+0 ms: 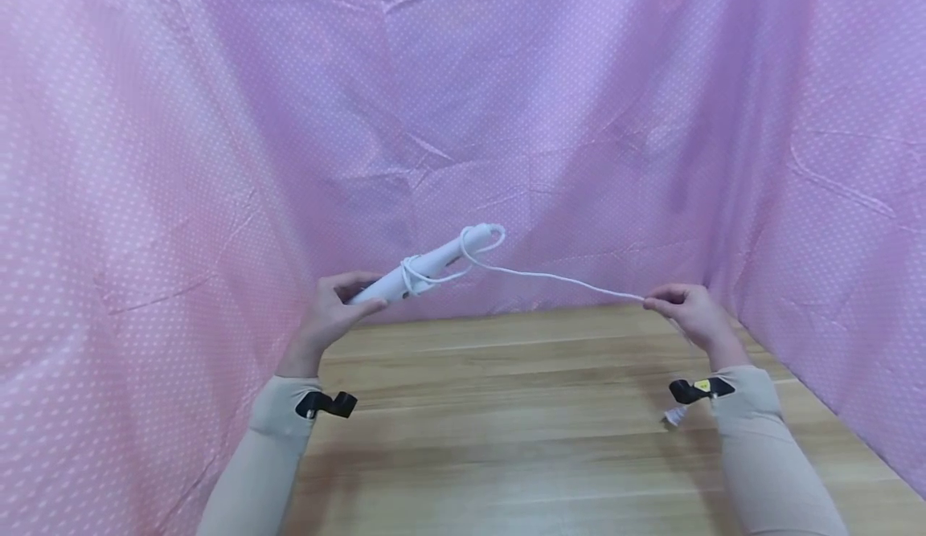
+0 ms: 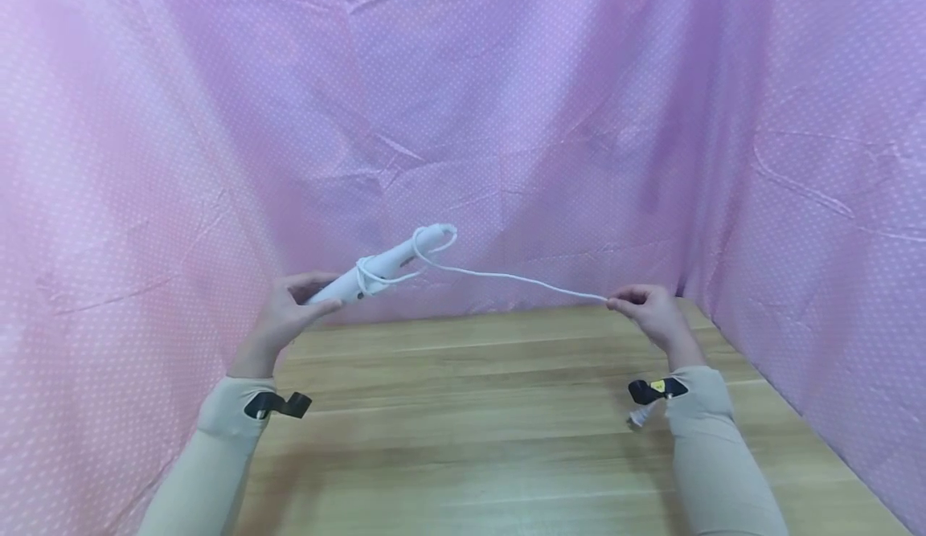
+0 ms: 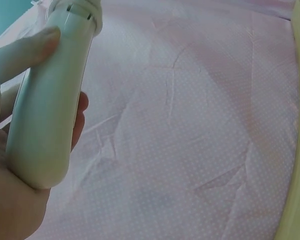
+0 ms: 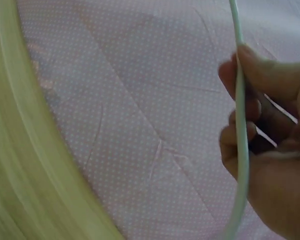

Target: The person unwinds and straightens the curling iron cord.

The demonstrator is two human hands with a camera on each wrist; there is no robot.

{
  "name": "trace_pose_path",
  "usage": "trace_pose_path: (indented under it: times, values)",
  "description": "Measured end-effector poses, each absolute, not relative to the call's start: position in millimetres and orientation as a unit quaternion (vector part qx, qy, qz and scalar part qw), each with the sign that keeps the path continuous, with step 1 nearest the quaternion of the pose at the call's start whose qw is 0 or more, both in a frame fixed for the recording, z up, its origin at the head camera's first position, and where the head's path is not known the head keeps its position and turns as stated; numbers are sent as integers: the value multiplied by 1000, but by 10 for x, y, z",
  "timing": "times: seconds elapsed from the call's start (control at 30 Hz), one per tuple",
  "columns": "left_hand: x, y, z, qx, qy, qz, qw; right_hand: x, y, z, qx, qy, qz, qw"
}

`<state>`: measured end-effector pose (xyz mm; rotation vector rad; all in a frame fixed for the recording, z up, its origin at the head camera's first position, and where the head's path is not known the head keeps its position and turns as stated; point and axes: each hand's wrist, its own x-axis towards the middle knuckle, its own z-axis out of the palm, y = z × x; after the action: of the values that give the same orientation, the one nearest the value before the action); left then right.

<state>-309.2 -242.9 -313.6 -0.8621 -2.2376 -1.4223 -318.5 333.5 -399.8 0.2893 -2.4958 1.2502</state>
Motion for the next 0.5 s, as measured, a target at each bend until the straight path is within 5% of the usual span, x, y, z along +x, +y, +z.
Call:
trace_pose_path:
  times: [0.2, 0.5]
  values:
    - [-3141, -2421, -3087, -261, -800, -502, 197, -3170, 3313, -4109, 206, -868, 441, 92]
    - [-3172, -2317, -3025, -247, -831, -470, 165, -3201, 3243, -4287, 281, -830, 481, 40]
